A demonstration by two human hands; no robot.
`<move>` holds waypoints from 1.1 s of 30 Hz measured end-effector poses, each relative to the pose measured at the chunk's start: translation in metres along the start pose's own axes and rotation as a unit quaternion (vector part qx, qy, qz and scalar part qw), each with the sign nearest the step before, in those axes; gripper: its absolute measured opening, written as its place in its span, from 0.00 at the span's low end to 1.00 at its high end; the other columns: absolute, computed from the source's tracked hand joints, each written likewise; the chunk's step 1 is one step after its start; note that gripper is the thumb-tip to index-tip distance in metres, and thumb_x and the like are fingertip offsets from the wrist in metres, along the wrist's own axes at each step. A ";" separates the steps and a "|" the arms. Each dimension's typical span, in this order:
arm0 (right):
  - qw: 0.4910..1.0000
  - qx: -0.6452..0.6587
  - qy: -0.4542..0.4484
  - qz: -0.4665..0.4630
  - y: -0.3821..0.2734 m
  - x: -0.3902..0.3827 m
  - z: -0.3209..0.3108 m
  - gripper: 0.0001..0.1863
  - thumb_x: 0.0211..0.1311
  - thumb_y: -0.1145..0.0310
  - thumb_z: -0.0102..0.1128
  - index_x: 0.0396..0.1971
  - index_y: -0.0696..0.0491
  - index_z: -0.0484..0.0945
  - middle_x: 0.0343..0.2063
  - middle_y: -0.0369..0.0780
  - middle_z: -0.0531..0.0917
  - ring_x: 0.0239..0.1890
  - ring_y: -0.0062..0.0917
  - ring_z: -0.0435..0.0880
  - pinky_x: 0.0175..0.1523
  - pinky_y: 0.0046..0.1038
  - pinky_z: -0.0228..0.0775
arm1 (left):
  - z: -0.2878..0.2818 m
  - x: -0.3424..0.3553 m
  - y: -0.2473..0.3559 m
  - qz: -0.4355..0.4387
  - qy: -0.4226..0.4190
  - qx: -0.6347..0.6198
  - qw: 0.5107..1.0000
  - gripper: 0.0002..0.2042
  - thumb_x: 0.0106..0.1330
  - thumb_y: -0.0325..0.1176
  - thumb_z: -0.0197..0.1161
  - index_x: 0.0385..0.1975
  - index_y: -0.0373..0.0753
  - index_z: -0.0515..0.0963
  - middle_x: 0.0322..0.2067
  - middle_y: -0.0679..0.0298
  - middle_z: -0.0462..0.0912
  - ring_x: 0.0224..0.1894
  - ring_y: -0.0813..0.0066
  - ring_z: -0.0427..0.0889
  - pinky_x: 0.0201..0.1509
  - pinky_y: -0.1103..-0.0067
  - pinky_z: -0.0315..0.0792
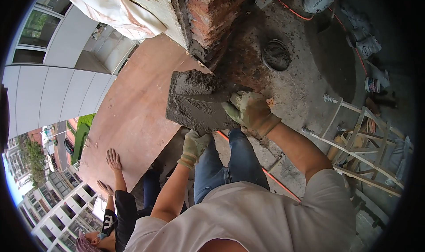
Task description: Applying mortar to a brick wall using a trowel while an assistant holds a plywood board.
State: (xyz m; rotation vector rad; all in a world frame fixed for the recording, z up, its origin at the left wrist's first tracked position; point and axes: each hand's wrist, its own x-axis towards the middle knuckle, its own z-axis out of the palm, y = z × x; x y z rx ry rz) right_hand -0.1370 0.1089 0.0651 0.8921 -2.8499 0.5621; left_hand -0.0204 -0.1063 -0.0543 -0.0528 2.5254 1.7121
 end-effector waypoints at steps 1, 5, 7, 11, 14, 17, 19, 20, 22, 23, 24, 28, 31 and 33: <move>0.991 0.103 -0.026 0.077 -0.014 -0.007 0.007 0.17 0.63 0.54 0.60 0.29 0.54 0.82 0.22 0.47 0.82 0.27 0.43 0.82 0.32 0.42 0.72 | 0.002 -0.001 0.003 -0.145 -0.034 -0.129 0.980 0.05 0.59 0.30 0.61 0.34 0.41 0.82 0.24 0.66 0.81 0.18 0.74 0.75 0.21 0.78 0.68; 0.928 0.271 -0.087 0.242 -0.045 0.003 0.008 0.15 0.63 0.59 0.62 0.26 0.56 0.80 0.22 0.49 0.82 0.28 0.46 0.83 0.31 0.42 0.73 | -0.008 0.038 0.005 -0.373 -0.071 -0.335 0.862 0.03 0.57 0.30 0.62 0.24 0.39 0.77 0.19 0.67 0.76 0.15 0.76 0.71 0.18 0.79 0.64; 0.965 0.170 0.077 0.185 -0.051 0.014 0.001 0.14 0.65 0.58 0.61 0.30 0.54 0.80 0.23 0.49 0.83 0.27 0.47 0.83 0.31 0.42 0.73 | -0.010 0.043 0.005 -0.384 -0.071 -0.330 0.859 0.04 0.56 0.29 0.62 0.23 0.38 0.75 0.18 0.67 0.75 0.14 0.77 0.70 0.17 0.79 0.63; 0.976 0.073 0.045 0.202 -0.029 -0.004 0.034 0.19 0.65 0.52 0.59 0.45 0.50 0.82 0.30 0.48 0.85 0.31 0.45 0.84 0.33 0.42 0.75 | -0.014 0.043 0.007 -0.358 -0.012 -0.214 0.909 0.07 0.56 0.32 0.61 0.25 0.34 0.76 0.18 0.62 0.76 0.17 0.72 0.74 0.21 0.74 0.67; 0.966 0.018 -0.096 0.238 -0.033 -0.020 0.070 0.18 0.64 0.61 0.61 0.51 0.50 0.80 0.34 0.45 0.86 0.37 0.45 0.83 0.40 0.40 0.76 | -0.012 0.040 0.004 -0.325 0.006 -0.163 0.931 0.09 0.57 0.33 0.60 0.25 0.33 0.75 0.18 0.61 0.76 0.17 0.72 0.74 0.22 0.73 0.68; 0.978 0.044 -0.022 0.203 -0.022 -0.048 0.081 0.16 0.62 0.62 0.61 0.47 0.51 0.80 0.34 0.46 0.84 0.37 0.46 0.82 0.41 0.42 0.75 | -0.018 0.044 -0.023 -0.308 0.049 -0.135 0.940 0.08 0.57 0.32 0.60 0.24 0.35 0.73 0.16 0.65 0.73 0.15 0.74 0.71 0.19 0.75 0.65; 0.954 0.084 -0.005 0.287 -0.032 -0.054 0.071 0.13 0.61 0.63 0.61 0.43 0.52 0.80 0.35 0.47 0.83 0.40 0.47 0.82 0.43 0.40 0.75 | -0.018 0.042 -0.019 -0.320 0.050 -0.118 0.939 0.08 0.57 0.33 0.60 0.24 0.35 0.73 0.16 0.65 0.73 0.15 0.74 0.71 0.18 0.75 0.65; 0.953 0.081 -0.005 0.293 -0.038 -0.056 0.074 0.13 0.61 0.63 0.61 0.43 0.52 0.80 0.35 0.47 0.83 0.40 0.47 0.82 0.43 0.40 0.75 | -0.018 0.042 -0.005 -0.346 0.027 -0.097 0.933 0.13 0.57 0.37 0.61 0.29 0.31 0.75 0.22 0.54 0.78 0.23 0.61 0.77 0.29 0.69 0.69; 0.963 0.084 0.046 0.252 -0.051 -0.053 0.076 0.12 0.61 0.63 0.61 0.42 0.52 0.80 0.35 0.48 0.83 0.39 0.48 0.81 0.43 0.41 0.75 | -0.012 0.037 0.008 -0.366 0.007 -0.075 0.928 0.19 0.57 0.41 0.62 0.34 0.27 0.76 0.28 0.42 0.82 0.32 0.49 0.82 0.40 0.63 0.73; 0.972 0.057 0.068 0.219 -0.048 -0.058 0.102 0.12 0.61 0.65 0.63 0.41 0.54 0.80 0.33 0.47 0.83 0.35 0.45 0.82 0.40 0.40 0.75 | -0.001 0.028 0.006 -0.307 0.036 -0.059 0.949 0.19 0.57 0.41 0.62 0.35 0.27 0.77 0.29 0.43 0.83 0.34 0.49 0.83 0.41 0.65 0.73; 0.972 0.059 0.068 0.218 -0.053 -0.056 0.111 0.12 0.61 0.65 0.63 0.41 0.54 0.80 0.33 0.47 0.83 0.35 0.45 0.82 0.40 0.40 0.75 | 0.005 0.019 0.001 -0.252 0.068 -0.040 0.965 0.19 0.57 0.41 0.62 0.36 0.28 0.78 0.30 0.43 0.83 0.35 0.50 0.83 0.43 0.66 0.74; 0.853 0.404 -0.031 0.328 -0.076 -0.029 0.091 0.13 0.61 0.62 0.63 0.42 0.53 0.79 0.35 0.48 0.84 0.38 0.43 0.83 0.44 0.37 0.75 | 0.008 0.006 -0.035 -0.271 0.045 -0.158 0.948 0.16 0.58 0.38 0.62 0.39 0.31 0.80 0.31 0.51 0.86 0.36 0.68 0.84 0.43 0.71 0.74; 0.888 0.343 -0.068 0.298 -0.063 -0.025 0.073 0.14 0.62 0.63 0.62 0.43 0.56 0.78 0.34 0.47 0.84 0.35 0.40 0.83 0.42 0.34 0.73 | -0.003 0.022 -0.039 -0.332 0.016 -0.155 0.930 0.10 0.57 0.34 0.62 0.31 0.32 0.78 0.24 0.59 0.82 0.25 0.72 0.79 0.30 0.74 0.71; 0.883 0.345 -0.118 0.297 -0.053 -0.016 0.054 0.14 0.63 0.65 0.61 0.44 0.58 0.77 0.33 0.44 0.83 0.33 0.34 0.82 0.40 0.34 0.72 | -0.008 0.036 -0.033 -0.351 0.027 -0.214 0.911 0.08 0.56 0.32 0.63 0.23 0.34 0.75 0.18 0.63 0.77 0.15 0.74 0.74 0.18 0.76 0.68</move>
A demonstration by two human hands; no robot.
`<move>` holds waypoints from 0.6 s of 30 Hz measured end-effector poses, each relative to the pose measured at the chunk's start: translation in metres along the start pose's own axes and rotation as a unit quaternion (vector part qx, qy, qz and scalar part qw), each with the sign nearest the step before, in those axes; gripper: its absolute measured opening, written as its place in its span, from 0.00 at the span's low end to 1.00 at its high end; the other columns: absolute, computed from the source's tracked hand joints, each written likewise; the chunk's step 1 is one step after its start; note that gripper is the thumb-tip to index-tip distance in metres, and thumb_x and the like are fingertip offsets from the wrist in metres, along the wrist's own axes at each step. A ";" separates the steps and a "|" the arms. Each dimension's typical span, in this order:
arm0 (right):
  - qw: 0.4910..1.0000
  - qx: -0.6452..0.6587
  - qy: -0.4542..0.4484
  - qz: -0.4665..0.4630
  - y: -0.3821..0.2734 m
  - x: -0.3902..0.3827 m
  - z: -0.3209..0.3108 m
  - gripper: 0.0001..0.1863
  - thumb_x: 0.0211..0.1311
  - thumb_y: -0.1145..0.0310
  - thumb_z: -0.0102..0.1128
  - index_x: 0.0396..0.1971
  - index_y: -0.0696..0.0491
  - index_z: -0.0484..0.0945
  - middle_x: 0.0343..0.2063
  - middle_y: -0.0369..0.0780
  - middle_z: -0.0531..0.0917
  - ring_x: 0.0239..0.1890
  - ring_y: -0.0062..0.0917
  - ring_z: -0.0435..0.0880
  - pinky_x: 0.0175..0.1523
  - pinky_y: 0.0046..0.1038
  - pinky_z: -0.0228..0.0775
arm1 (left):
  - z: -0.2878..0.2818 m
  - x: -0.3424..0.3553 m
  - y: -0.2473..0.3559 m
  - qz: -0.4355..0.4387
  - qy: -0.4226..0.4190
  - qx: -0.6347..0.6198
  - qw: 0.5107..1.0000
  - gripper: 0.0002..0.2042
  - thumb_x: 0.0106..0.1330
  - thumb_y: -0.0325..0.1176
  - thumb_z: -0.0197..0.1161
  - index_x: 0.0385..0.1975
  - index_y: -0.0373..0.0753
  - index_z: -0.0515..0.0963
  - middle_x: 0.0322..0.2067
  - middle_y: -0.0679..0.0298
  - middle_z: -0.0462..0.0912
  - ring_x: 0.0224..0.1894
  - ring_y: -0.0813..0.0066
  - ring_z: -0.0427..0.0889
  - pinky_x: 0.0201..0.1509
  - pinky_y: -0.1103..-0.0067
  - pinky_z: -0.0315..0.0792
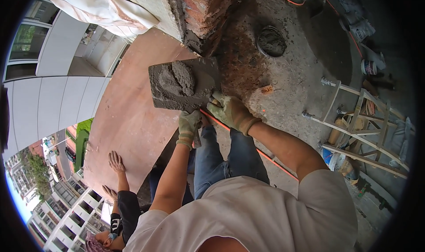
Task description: Applying mortar to a brick wall using a trowel while an assistant holds a plywood board.
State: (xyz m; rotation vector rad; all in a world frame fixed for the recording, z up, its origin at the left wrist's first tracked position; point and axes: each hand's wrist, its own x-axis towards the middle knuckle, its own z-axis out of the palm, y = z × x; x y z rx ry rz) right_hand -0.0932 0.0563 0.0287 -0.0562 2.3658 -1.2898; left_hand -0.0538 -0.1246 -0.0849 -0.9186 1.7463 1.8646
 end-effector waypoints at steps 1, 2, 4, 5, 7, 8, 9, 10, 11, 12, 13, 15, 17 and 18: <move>1.000 -0.003 -0.004 -0.002 -0.014 0.005 -0.011 0.14 0.63 0.65 0.61 0.44 0.58 0.77 0.33 0.44 0.83 0.33 0.34 0.82 0.40 0.34 0.72 | -0.004 0.004 0.000 0.000 0.003 -0.005 1.000 0.08 0.56 0.32 0.63 0.23 0.34 0.75 0.18 0.63 0.77 0.15 0.74 0.74 0.18 0.76 0.68; 0.996 0.045 -0.050 0.055 -0.029 0.012 -0.023 0.16 0.64 0.64 0.62 0.47 0.58 0.76 0.30 0.40 0.81 0.30 0.24 0.78 0.36 0.28 0.72 | -0.008 0.010 -0.001 0.002 0.007 -0.017 1.000 0.08 0.57 0.32 0.63 0.23 0.34 0.75 0.18 0.63 0.77 0.16 0.74 0.74 0.18 0.76 0.67; 0.976 0.134 -0.120 0.125 -0.046 0.033 -0.038 0.21 0.67 0.61 0.61 0.53 0.59 0.74 0.30 0.38 0.82 0.26 0.16 0.77 0.30 0.23 0.73 | -0.012 0.022 -0.010 0.004 0.010 -0.035 0.999 0.08 0.57 0.32 0.62 0.22 0.34 0.74 0.18 0.63 0.76 0.16 0.74 0.74 0.18 0.76 0.67; 0.960 0.134 -0.153 0.191 -0.057 0.049 -0.049 0.21 0.66 0.61 0.62 0.53 0.58 0.74 0.30 0.40 0.83 0.25 0.19 0.79 0.28 0.24 0.74 | -0.017 0.027 -0.017 0.025 0.019 -0.004 0.999 0.07 0.57 0.31 0.62 0.23 0.34 0.75 0.18 0.63 0.76 0.16 0.73 0.74 0.18 0.76 0.67; 0.930 0.138 -0.186 0.287 -0.066 0.103 -0.069 0.19 0.65 0.61 0.62 0.51 0.56 0.76 0.31 0.43 0.84 0.24 0.25 0.84 0.23 0.28 0.77 | -0.019 0.034 -0.025 0.044 0.030 0.018 0.998 0.07 0.58 0.31 0.61 0.24 0.34 0.75 0.18 0.63 0.76 0.16 0.73 0.74 0.18 0.76 0.67; 0.928 0.146 -0.192 0.285 -0.067 0.135 -0.081 0.17 0.65 0.61 0.62 0.47 0.56 0.78 0.32 0.44 0.85 0.24 0.26 0.84 0.24 0.27 0.79 | -0.017 0.034 -0.027 0.011 0.019 0.005 1.000 0.07 0.57 0.30 0.61 0.24 0.34 0.75 0.18 0.62 0.76 0.16 0.73 0.74 0.18 0.76 0.67; 0.920 0.116 -0.175 0.331 -0.062 0.171 -0.104 0.16 0.65 0.59 0.62 0.44 0.57 0.79 0.34 0.45 0.85 0.23 0.25 0.84 0.23 0.25 0.78 | -0.008 0.034 -0.028 -0.020 -0.001 -0.006 1.000 0.06 0.57 0.30 0.61 0.24 0.34 0.75 0.18 0.62 0.77 0.16 0.73 0.75 0.18 0.76 0.67; 0.954 0.109 -0.242 0.138 -0.037 0.193 -0.122 0.18 0.65 0.59 0.63 0.45 0.58 0.79 0.35 0.46 0.86 0.23 0.25 0.84 0.23 0.22 0.78 | -0.006 0.042 -0.044 0.015 0.000 0.003 1.000 0.06 0.56 0.30 0.61 0.24 0.34 0.76 0.17 0.63 0.77 0.16 0.73 0.75 0.18 0.75 0.68; 0.937 0.111 -0.192 0.272 -0.075 0.194 -0.110 0.19 0.65 0.60 0.62 0.48 0.59 0.79 0.35 0.45 0.86 0.23 0.23 0.84 0.22 0.21 0.78 | -0.019 0.042 -0.056 0.009 0.026 -0.006 1.000 0.06 0.56 0.30 0.61 0.24 0.34 0.76 0.17 0.63 0.77 0.16 0.73 0.75 0.18 0.75 0.68; 0.936 0.104 -0.185 0.279 -0.094 0.193 -0.110 0.19 0.66 0.60 0.62 0.48 0.59 0.79 0.35 0.45 0.85 0.23 0.23 0.84 0.22 0.22 0.78 | -0.024 0.038 -0.063 -0.010 0.023 0.048 0.999 0.09 0.55 0.33 0.60 0.26 0.31 0.78 0.19 0.59 0.79 0.20 0.69 0.78 0.26 0.72 0.70; 0.935 0.100 -0.174 0.292 -0.099 0.188 -0.112 0.19 0.66 0.61 0.61 0.49 0.59 0.79 0.34 0.44 0.85 0.23 0.23 0.84 0.22 0.22 0.78 | -0.026 0.029 -0.067 -0.033 0.012 0.104 0.994 0.13 0.55 0.36 0.60 0.28 0.29 0.79 0.20 0.55 0.81 0.25 0.65 0.81 0.33 0.68 0.73; 0.938 0.122 -0.176 0.274 -0.092 0.188 -0.121 0.19 0.66 0.61 0.61 0.49 0.60 0.78 0.33 0.45 0.85 0.23 0.22 0.84 0.21 0.21 0.78 | -0.020 0.016 -0.065 -0.036 0.047 0.057 0.997 0.13 0.54 0.36 0.61 0.29 0.28 0.79 0.20 0.54 0.81 0.25 0.64 0.81 0.33 0.68 0.73; 0.924 0.189 -0.184 0.276 -0.094 0.184 -0.126 0.21 0.67 0.60 0.61 0.49 0.62 0.76 0.30 0.45 0.83 0.22 0.22 0.84 0.19 0.19 0.78 | -0.021 0.009 -0.062 -0.091 0.013 0.001 0.996 0.07 0.56 0.30 0.59 0.31 0.35 0.79 0.21 0.63 0.79 0.17 0.74 0.75 0.21 0.75 0.69; 0.907 0.188 -0.214 0.310 -0.104 0.186 -0.135 0.20 0.67 0.60 0.60 0.49 0.60 0.74 0.34 0.46 0.83 0.20 0.22 0.83 0.19 0.20 0.78 | -0.017 0.019 -0.079 -0.023 0.038 0.009 0.999 0.08 0.56 0.31 0.59 0.32 0.35 0.79 0.21 0.63 0.80 0.17 0.74 0.75 0.22 0.76 0.69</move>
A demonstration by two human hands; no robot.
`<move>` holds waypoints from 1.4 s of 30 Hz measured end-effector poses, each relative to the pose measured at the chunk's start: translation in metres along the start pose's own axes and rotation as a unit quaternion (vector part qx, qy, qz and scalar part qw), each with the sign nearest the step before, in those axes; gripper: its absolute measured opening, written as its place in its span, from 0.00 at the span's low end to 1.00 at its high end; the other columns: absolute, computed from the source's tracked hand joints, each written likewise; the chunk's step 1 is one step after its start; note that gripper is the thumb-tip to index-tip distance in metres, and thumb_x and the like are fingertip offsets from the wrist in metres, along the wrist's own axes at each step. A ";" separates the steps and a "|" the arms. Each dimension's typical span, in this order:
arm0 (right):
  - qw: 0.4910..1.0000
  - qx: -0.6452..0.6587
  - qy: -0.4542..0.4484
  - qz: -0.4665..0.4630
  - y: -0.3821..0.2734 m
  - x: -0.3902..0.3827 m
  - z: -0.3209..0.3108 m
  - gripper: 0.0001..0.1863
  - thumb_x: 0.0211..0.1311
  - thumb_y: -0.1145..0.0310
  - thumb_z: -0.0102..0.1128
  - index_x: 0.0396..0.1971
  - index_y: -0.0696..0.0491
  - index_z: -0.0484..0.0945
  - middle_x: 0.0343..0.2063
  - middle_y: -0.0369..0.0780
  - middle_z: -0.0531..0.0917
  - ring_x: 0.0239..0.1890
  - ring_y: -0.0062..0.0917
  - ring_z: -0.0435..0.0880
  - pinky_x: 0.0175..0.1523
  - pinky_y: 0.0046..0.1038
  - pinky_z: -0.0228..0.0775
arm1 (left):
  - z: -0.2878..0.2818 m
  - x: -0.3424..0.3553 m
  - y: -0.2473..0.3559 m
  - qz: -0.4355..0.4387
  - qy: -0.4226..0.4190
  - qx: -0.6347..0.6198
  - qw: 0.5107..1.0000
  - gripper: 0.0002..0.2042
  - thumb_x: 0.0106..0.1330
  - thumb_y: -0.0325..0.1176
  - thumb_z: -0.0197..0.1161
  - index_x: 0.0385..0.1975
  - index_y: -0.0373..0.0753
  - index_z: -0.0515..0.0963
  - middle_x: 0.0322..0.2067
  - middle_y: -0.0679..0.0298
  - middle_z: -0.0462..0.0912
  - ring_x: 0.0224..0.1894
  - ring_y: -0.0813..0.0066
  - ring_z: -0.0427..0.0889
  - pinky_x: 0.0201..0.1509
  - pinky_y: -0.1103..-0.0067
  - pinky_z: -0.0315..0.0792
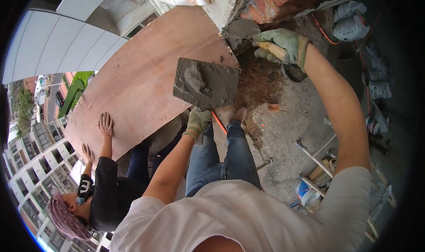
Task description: Applying mortar to a brick wall using a trowel while an assistant holds a plywood board.
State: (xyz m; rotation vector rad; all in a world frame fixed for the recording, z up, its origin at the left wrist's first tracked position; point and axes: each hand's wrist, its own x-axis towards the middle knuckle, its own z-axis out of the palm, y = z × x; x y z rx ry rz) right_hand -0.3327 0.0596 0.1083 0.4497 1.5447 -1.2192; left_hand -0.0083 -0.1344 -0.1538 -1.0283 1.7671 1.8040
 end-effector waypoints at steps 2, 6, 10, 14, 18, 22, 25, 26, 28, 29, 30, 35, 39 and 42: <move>0.999 0.039 -0.002 -0.002 0.009 -0.017 -0.028 0.22 0.70 0.59 0.56 0.54 0.60 0.72 0.34 0.46 0.83 0.20 0.20 0.82 0.19 0.18 0.77 | 0.016 -0.021 0.045 -0.016 -0.015 -0.006 1.000 0.11 0.55 0.32 0.60 0.35 0.33 0.79 0.24 0.61 0.81 0.22 0.71 0.78 0.27 0.74 0.71; 0.994 0.088 -0.033 -0.048 0.031 -0.021 -0.032 0.22 0.73 0.60 0.49 0.60 0.59 0.70 0.34 0.44 0.84 0.22 0.20 0.84 0.21 0.19 0.80 | 0.008 -0.032 0.049 0.057 -0.031 0.161 0.985 0.14 0.53 0.36 0.62 0.34 0.33 0.79 0.29 0.48 0.83 0.34 0.59 0.84 0.40 0.69 0.75; 0.987 0.118 -0.064 -0.089 0.058 -0.020 -0.031 0.23 0.74 0.61 0.48 0.63 0.56 0.69 0.35 0.42 0.84 0.24 0.20 0.85 0.24 0.20 0.81 | 0.011 -0.034 0.039 0.096 0.056 0.159 0.981 0.12 0.55 0.36 0.62 0.32 0.34 0.79 0.28 0.51 0.83 0.35 0.59 0.84 0.41 0.68 0.75; 0.985 0.084 0.024 -0.148 0.086 -0.036 -0.015 0.22 0.74 0.62 0.49 0.63 0.51 0.70 0.35 0.42 0.84 0.24 0.19 0.83 0.24 0.19 0.79 | 0.019 -0.036 0.054 0.103 0.062 0.148 0.982 0.11 0.55 0.37 0.61 0.33 0.36 0.78 0.28 0.52 0.82 0.34 0.56 0.84 0.41 0.68 0.75; 0.966 0.019 0.161 -0.202 0.133 -0.045 0.015 0.21 0.70 0.60 0.57 0.60 0.50 0.73 0.29 0.37 0.81 0.20 0.15 0.76 0.22 0.18 0.69 | 0.029 -0.042 0.095 0.102 -0.015 0.061 0.993 0.08 0.55 0.34 0.59 0.27 0.35 0.79 0.21 0.59 0.79 0.24 0.68 0.79 0.30 0.71 0.72; 0.959 -0.020 0.069 -0.274 0.181 -0.030 0.054 0.21 0.68 0.63 0.61 0.57 0.57 0.75 0.29 0.29 0.76 0.30 0.12 0.74 0.32 0.19 0.69 | 0.026 0.004 0.062 -0.020 -0.030 -0.025 0.999 0.11 0.55 0.34 0.60 0.20 0.30 0.76 0.18 0.58 0.78 0.20 0.66 0.79 0.25 0.69 0.72; 0.884 -0.221 0.073 -0.404 0.220 -0.011 0.058 0.19 0.66 0.61 0.62 0.50 0.57 0.78 0.33 0.39 0.83 0.32 0.24 0.81 0.36 0.30 0.73 | 0.013 0.009 0.070 -0.026 -0.011 -0.012 1.000 0.10 0.53 0.34 0.62 0.22 0.32 0.76 0.18 0.60 0.78 0.19 0.68 0.78 0.24 0.71 0.71; 0.849 -0.363 0.083 -0.374 0.226 -0.012 0.057 0.19 0.66 0.58 0.61 0.49 0.56 0.78 0.33 0.44 0.84 0.33 0.32 0.83 0.37 0.34 0.74 | 0.011 0.007 0.076 -0.022 -0.019 -0.006 1.000 0.10 0.53 0.34 0.62 0.22 0.32 0.76 0.18 0.60 0.78 0.19 0.68 0.78 0.24 0.71 0.71; 0.781 -0.503 0.118 -0.352 0.232 -0.007 0.052 0.21 0.64 0.51 0.58 0.46 0.53 0.79 0.33 0.52 0.83 0.36 0.50 0.82 0.38 0.44 0.74 | 0.014 -0.011 0.100 0.056 -0.096 0.008 0.994 0.11 0.54 0.35 0.63 0.28 0.32 0.79 0.22 0.59 0.82 0.24 0.66 0.81 0.28 0.73 0.73; 0.784 -0.497 0.129 -0.350 0.230 0.001 0.050 0.21 0.64 0.51 0.58 0.46 0.53 0.79 0.33 0.52 0.83 0.36 0.50 0.82 0.38 0.44 0.74 | 0.017 -0.018 0.090 0.059 -0.105 0.017 0.993 0.11 0.54 0.35 0.63 0.28 0.32 0.79 0.22 0.59 0.82 0.24 0.66 0.81 0.28 0.73 0.73; 0.786 -0.495 0.136 -0.345 0.224 0.007 0.047 0.20 0.64 0.52 0.58 0.44 0.53 0.80 0.33 0.51 0.84 0.35 0.49 0.82 0.38 0.43 0.75 | 0.023 -0.028 0.073 0.082 -0.065 0.046 0.993 0.07 0.56 0.32 0.62 0.28 0.35 0.79 0.22 0.63 0.81 0.21 0.71 0.78 0.24 0.76 0.71; 0.857 -0.271 0.108 -0.425 0.202 -0.019 0.074 0.13 0.63 0.62 0.63 0.39 0.56 0.82 0.33 0.48 0.85 0.34 0.37 0.85 0.41 0.32 0.75 | 0.050 -0.061 0.046 0.419 0.074 0.140 0.894 0.04 0.58 0.30 0.61 0.27 0.38 0.79 0.21 0.67 0.78 0.18 0.76 0.75 0.22 0.78 0.70; 0.926 -0.112 0.080 -0.351 0.215 -0.017 0.080 0.13 0.63 0.67 0.64 0.42 0.59 0.80 0.33 0.46 0.85 0.34 0.17 0.81 0.41 0.28 0.74 | 0.044 -0.027 0.093 -0.015 -0.093 -0.110 0.989 0.05 0.57 0.31 0.62 0.25 0.37 0.76 0.20 0.65 0.77 0.16 0.75 0.73 0.22 0.78 0.71; 0.904 -0.209 0.166 -0.334 0.201 -0.036 0.065 0.15 0.65 0.65 0.63 0.46 0.58 0.81 0.34 0.47 0.86 0.33 0.24 0.84 0.41 0.28 0.75 | 0.037 -0.022 0.111 0.000 -0.047 -0.042 0.998 0.06 0.57 0.31 0.62 0.29 0.36 0.75 0.19 0.66 0.76 0.16 0.76 0.73 0.19 0.78 0.68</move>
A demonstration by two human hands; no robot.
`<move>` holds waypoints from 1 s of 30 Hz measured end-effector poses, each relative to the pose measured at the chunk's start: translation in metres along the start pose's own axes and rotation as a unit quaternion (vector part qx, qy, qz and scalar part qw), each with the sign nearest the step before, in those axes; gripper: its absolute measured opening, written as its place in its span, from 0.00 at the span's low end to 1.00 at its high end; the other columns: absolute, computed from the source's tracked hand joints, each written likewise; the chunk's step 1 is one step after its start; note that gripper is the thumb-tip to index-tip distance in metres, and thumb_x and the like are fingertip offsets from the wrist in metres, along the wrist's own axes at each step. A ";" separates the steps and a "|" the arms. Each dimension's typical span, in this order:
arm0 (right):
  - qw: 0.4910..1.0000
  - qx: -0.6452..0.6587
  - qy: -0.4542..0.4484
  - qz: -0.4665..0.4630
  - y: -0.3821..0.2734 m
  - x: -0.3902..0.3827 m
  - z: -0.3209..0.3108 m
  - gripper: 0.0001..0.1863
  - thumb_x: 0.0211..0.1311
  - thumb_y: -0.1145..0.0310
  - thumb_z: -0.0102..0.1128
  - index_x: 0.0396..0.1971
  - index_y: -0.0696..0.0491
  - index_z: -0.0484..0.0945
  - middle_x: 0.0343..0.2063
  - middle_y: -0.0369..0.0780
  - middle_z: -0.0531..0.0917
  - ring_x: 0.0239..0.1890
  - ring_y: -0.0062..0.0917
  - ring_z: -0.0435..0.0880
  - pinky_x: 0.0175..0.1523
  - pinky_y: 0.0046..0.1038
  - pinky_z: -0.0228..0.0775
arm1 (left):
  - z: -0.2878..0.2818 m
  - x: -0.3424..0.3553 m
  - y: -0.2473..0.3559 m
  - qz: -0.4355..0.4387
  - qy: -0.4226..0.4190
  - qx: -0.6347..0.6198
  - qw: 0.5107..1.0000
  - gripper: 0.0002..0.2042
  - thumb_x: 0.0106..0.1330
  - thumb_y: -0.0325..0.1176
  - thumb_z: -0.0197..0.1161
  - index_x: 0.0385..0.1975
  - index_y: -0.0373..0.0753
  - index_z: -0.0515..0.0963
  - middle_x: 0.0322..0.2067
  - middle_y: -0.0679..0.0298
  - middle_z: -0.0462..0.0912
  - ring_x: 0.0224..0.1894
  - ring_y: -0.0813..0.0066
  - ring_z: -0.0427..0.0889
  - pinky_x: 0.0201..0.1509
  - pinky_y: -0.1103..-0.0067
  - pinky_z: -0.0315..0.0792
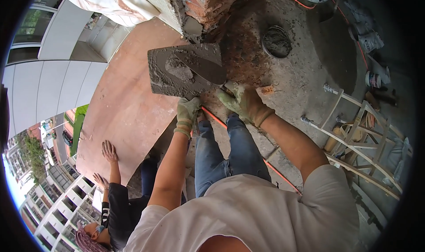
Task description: Applying mortar to a brick wall using a trowel while an assistant holds a plywood board.
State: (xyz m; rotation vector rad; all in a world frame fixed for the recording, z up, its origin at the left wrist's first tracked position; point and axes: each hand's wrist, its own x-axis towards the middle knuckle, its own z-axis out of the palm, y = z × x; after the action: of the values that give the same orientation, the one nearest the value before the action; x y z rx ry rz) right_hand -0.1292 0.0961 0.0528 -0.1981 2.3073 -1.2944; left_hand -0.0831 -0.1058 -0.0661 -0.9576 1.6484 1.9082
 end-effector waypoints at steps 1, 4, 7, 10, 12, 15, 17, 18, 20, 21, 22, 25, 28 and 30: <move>0.996 -0.085 -0.009 0.032 0.004 0.000 -0.011 0.16 0.65 0.63 0.62 0.47 0.57 0.81 0.34 0.48 0.86 0.33 0.27 0.85 0.42 0.29 0.75 | 0.002 -0.001 0.002 0.000 -0.008 0.005 1.000 0.06 0.57 0.31 0.62 0.29 0.36 0.75 0.19 0.66 0.76 0.16 0.76 0.73 0.19 0.78 0.68; 0.997 -0.051 -0.026 -0.052 0.036 0.002 -0.017 0.16 0.64 0.63 0.63 0.47 0.56 0.82 0.35 0.46 0.86 0.34 0.27 0.85 0.40 0.29 0.76 | -0.016 0.005 -0.009 0.042 -0.015 0.087 0.995 0.05 0.59 0.31 0.63 0.28 0.37 0.77 0.19 0.67 0.76 0.17 0.77 0.73 0.20 0.77 0.68; 0.979 -0.178 -0.075 -0.064 0.051 0.017 -0.031 0.16 0.64 0.58 0.63 0.40 0.56 0.82 0.33 0.44 0.86 0.33 0.30 0.84 0.39 0.33 0.75 | -0.025 -0.009 -0.014 0.104 -0.059 0.126 0.985 0.06 0.60 0.31 0.62 0.31 0.35 0.80 0.22 0.68 0.80 0.19 0.77 0.76 0.24 0.77 0.70; 0.945 -0.286 -0.049 -0.151 0.063 0.028 -0.044 0.20 0.64 0.50 0.60 0.32 0.54 0.81 0.27 0.44 0.84 0.30 0.42 0.84 0.37 0.39 0.74 | -0.046 -0.024 -0.033 0.116 -0.074 0.289 0.947 0.14 0.56 0.38 0.62 0.37 0.36 0.82 0.33 0.49 0.85 0.36 0.53 0.85 0.41 0.68 0.76; 0.944 -0.185 0.041 -0.269 0.109 0.042 -0.043 0.17 0.62 0.51 0.60 0.30 0.51 0.82 0.23 0.43 0.82 0.27 0.42 0.81 0.34 0.42 0.73 | -0.049 -0.034 -0.046 0.101 -0.084 0.362 0.923 0.15 0.56 0.38 0.63 0.39 0.36 0.82 0.33 0.49 0.85 0.38 0.49 0.84 0.42 0.68 0.76; 0.935 -0.156 0.076 -0.309 0.104 0.074 -0.033 0.17 0.62 0.51 0.60 0.31 0.51 0.81 0.23 0.44 0.81 0.28 0.42 0.81 0.34 0.43 0.72 | -0.053 -0.039 -0.096 0.101 -0.051 0.325 0.939 0.08 0.60 0.33 0.63 0.30 0.35 0.82 0.24 0.62 0.86 0.25 0.83 0.77 0.33 0.77 0.74; 0.925 -0.223 0.070 -0.299 0.132 0.106 -0.040 0.17 0.62 0.51 0.60 0.32 0.52 0.82 0.24 0.44 0.82 0.28 0.43 0.81 0.35 0.42 0.73 | -0.036 -0.037 -0.107 0.033 -0.004 0.192 0.981 0.09 0.60 0.33 0.63 0.30 0.33 0.81 0.23 0.60 0.85 0.24 0.82 0.77 0.31 0.77 0.74; 0.912 -0.287 0.062 -0.286 0.149 0.127 -0.045 0.17 0.62 0.52 0.60 0.33 0.52 0.82 0.25 0.44 0.82 0.28 0.43 0.82 0.35 0.41 0.73 | -0.026 -0.033 -0.110 0.102 0.035 0.180 0.978 0.08 0.59 0.32 0.64 0.28 0.33 0.81 0.21 0.66 0.82 0.21 0.82 0.76 0.26 0.79 0.71; 0.948 -0.228 0.022 -0.220 0.148 0.172 -0.066 0.18 0.62 0.52 0.60 0.32 0.54 0.82 0.24 0.46 0.82 0.27 0.44 0.80 0.34 0.40 0.71 | -0.026 -0.025 -0.127 0.058 0.048 0.105 0.992 0.07 0.59 0.32 0.64 0.28 0.34 0.81 0.20 0.67 0.81 0.20 0.82 0.75 0.24 0.80 0.70; 0.949 -0.236 0.000 -0.207 0.155 0.188 -0.084 0.18 0.62 0.53 0.60 0.30 0.54 0.82 0.23 0.47 0.81 0.25 0.44 0.79 0.33 0.40 0.70 | -0.025 -0.018 -0.134 0.017 0.045 0.032 0.998 0.06 0.59 0.32 0.65 0.28 0.35 0.81 0.20 0.69 0.79 0.19 0.81 0.75 0.22 0.80 0.68; 0.950 -0.241 -0.023 -0.199 0.157 0.203 -0.100 0.18 0.62 0.53 0.60 0.28 0.55 0.81 0.22 0.48 0.81 0.24 0.43 0.78 0.32 0.40 0.69 | -0.024 -0.015 -0.132 0.017 0.053 0.030 0.998 0.06 0.59 0.32 0.65 0.28 0.35 0.81 0.20 0.69 0.79 0.19 0.81 0.75 0.22 0.80 0.68; 0.920 -0.344 -0.097 -0.160 0.144 0.217 -0.137 0.18 0.62 0.53 0.61 0.28 0.55 0.81 0.20 0.47 0.80 0.23 0.40 0.78 0.32 0.39 0.69 | -0.014 -0.011 -0.120 -0.071 0.054 0.001 0.996 0.04 0.59 0.31 0.64 0.27 0.38 0.79 0.19 0.69 0.78 0.18 0.80 0.74 0.20 0.80 0.67; 0.914 -0.359 -0.133 -0.137 0.120 0.214 -0.162 0.17 0.62 0.54 0.62 0.31 0.55 0.82 0.21 0.46 0.82 0.23 0.36 0.79 0.32 0.37 0.70 | -0.010 -0.006 -0.115 -0.093 0.059 -0.015 0.994 0.04 0.59 0.31 0.64 0.27 0.38 0.78 0.18 0.68 0.76 0.16 0.78 0.73 0.18 0.79 0.66; 0.945 -0.289 -0.100 -0.116 0.130 0.192 -0.167 0.16 0.62 0.55 0.62 0.31 0.55 0.83 0.21 0.46 0.82 0.24 0.35 0.81 0.32 0.36 0.70 | -0.005 -0.006 -0.112 -0.100 0.028 -0.068 0.992 0.05 0.61 0.31 0.64 0.25 0.39 0.76 0.17 0.72 0.74 0.16 0.82 0.71 0.19 0.80 0.65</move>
State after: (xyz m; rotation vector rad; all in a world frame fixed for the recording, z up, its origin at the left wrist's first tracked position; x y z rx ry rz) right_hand -0.3625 0.2260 -0.0485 -0.7774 2.4711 -0.6147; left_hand 0.0022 -0.0883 -0.1375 -1.1942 1.4070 1.8908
